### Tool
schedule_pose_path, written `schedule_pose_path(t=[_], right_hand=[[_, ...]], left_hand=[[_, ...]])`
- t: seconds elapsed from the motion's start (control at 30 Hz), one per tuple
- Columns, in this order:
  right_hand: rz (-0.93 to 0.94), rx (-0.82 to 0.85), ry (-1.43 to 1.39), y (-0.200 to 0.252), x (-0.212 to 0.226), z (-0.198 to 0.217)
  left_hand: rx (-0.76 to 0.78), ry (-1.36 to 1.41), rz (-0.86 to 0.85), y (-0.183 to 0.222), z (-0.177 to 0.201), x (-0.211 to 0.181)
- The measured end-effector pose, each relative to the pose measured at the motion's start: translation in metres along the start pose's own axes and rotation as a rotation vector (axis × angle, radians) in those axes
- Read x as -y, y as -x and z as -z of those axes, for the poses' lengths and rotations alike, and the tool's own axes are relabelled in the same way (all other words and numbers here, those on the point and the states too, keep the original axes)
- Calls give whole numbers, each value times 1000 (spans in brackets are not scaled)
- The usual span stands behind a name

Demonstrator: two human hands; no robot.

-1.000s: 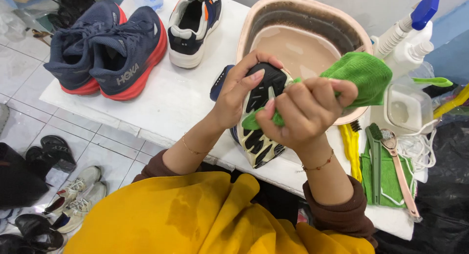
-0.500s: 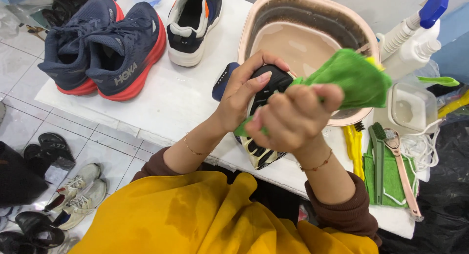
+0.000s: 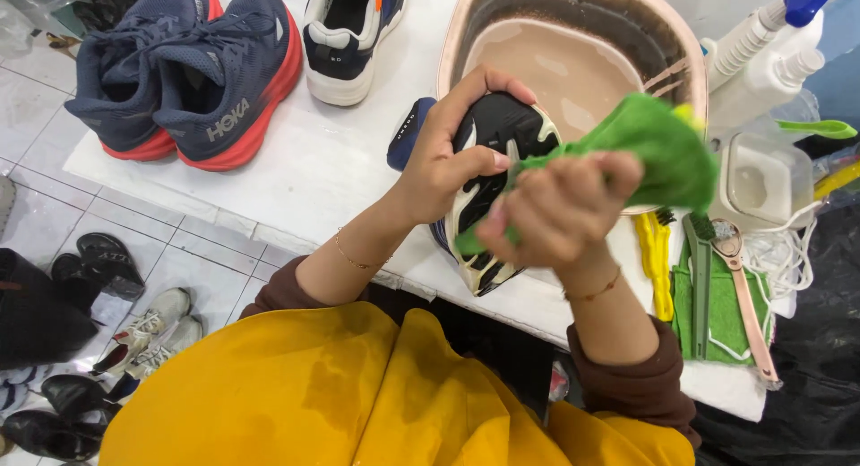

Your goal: Cleaning sneakers by wiping the soles with a cloth and washing the shoelaces in a basin of water

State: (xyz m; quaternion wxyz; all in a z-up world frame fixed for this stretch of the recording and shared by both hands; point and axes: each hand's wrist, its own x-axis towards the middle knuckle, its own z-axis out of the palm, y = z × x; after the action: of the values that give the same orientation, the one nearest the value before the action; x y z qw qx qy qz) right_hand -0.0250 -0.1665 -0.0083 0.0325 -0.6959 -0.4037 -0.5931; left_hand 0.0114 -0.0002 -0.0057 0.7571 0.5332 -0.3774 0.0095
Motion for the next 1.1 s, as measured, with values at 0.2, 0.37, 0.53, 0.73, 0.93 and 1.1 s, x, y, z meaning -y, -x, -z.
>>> schedule_pose_path(t=[0.2,0.37,0.53,0.73,0.93,1.1], right_hand=[[46,56,76,-8,33,5],[17,-74,82,-3,0,3],[104,-19,84,-4,14,8],[6,29,122,-4,21,7],[-6,-58,130,4,6,5],[58,-31,51,2,0,1]], left_hand=[[-35,-38,-1,0,0,-4],[-36,-55,16,1,-3,-2],[-55,-66,-1,0,-1,-5],[-58,-101,-3,0,-2,-4],[-28,-91,-29,-2,-1,-7],[-17,-71,-18,-1,-1,-7]])
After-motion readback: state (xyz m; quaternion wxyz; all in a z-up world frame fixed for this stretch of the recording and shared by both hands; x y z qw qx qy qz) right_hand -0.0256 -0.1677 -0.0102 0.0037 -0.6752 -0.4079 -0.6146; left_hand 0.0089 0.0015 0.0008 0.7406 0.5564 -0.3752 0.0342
